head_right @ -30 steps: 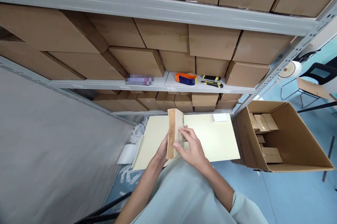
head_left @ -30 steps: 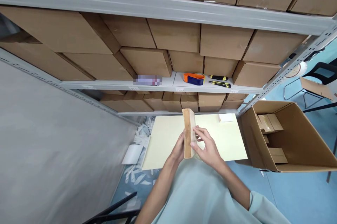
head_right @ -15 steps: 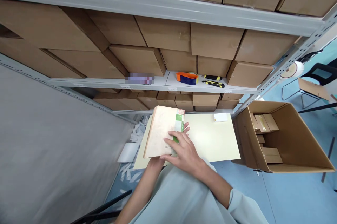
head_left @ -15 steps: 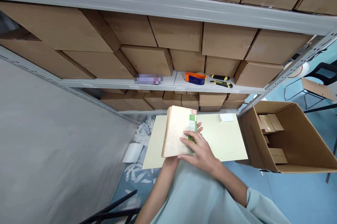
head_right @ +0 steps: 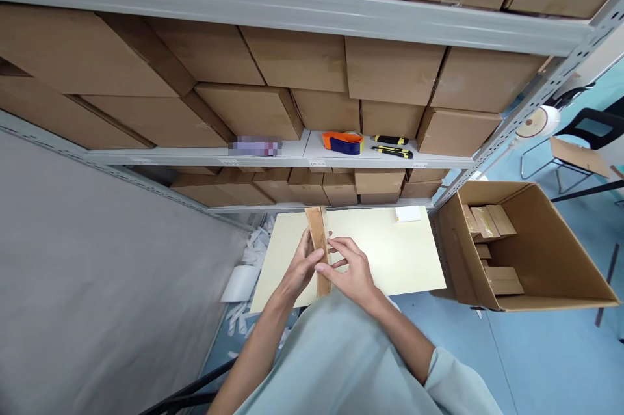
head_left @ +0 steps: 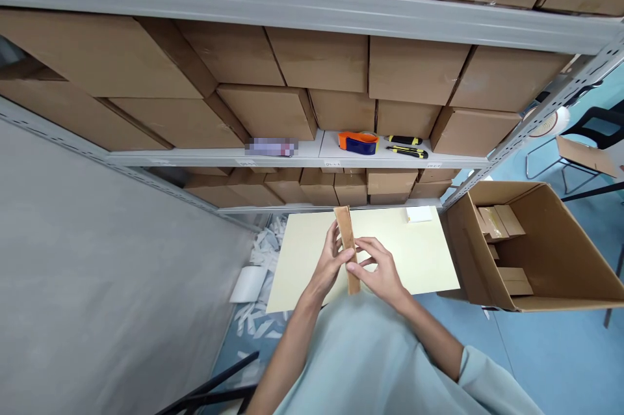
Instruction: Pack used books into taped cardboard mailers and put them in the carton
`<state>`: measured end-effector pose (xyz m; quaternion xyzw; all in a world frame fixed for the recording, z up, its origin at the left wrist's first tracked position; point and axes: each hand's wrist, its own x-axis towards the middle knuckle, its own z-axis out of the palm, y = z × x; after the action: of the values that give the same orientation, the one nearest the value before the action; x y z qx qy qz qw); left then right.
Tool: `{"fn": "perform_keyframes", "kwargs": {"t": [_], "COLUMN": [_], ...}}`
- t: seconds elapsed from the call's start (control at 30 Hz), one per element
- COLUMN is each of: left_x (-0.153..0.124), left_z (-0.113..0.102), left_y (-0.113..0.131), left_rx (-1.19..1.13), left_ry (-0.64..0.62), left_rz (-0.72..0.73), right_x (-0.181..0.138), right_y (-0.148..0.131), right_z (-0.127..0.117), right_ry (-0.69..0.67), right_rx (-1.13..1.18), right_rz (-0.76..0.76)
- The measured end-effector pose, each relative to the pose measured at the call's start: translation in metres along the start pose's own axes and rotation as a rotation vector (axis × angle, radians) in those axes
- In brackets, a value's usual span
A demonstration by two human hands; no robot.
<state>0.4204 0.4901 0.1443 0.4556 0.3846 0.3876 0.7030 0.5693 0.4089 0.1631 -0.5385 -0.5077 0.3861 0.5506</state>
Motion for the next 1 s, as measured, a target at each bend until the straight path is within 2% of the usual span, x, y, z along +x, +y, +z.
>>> {"fn": "perform_keyframes", "kwargs": {"t": [0.2, 0.37, 0.47, 0.6, 0.77, 1.0], "left_x": [-0.010, -0.018, -0.022, -0.026, -0.033, -0.045], "left_z": [0.013, 0.001, -0.006, -0.006, -0.004, -0.005], "left_y": [0.016, 0.040, 0.049, 0.055, 0.057, 0.058], "left_rx": [-0.037, -0.128, -0.261, -0.354, -0.407, -0.464], "left_ry": [0.123, 0.271, 0.275, 0.291, 0.267, 0.160], "left_rz": [0.008, -0.135, -0.244, -0.305, -0.262, -0.175], "right_x": [0.003, 0.007, 0.007, 0.005, 0.001, -0.002], "right_y": [-0.005, -0.017, -0.023, -0.029, -0.029, -0.024], "right_z": [-0.012, -0.045, -0.062, -0.068, -0.066, -0.070], "right_ry": [0.088, 0.127, 0.126, 0.126, 0.136, 0.114], "right_rx": [-0.012, 0.170, 0.338, 0.534, 0.621, 0.569], "right_rz": [0.084, 0.197, 0.292, 0.360, 0.371, 0.367]}}
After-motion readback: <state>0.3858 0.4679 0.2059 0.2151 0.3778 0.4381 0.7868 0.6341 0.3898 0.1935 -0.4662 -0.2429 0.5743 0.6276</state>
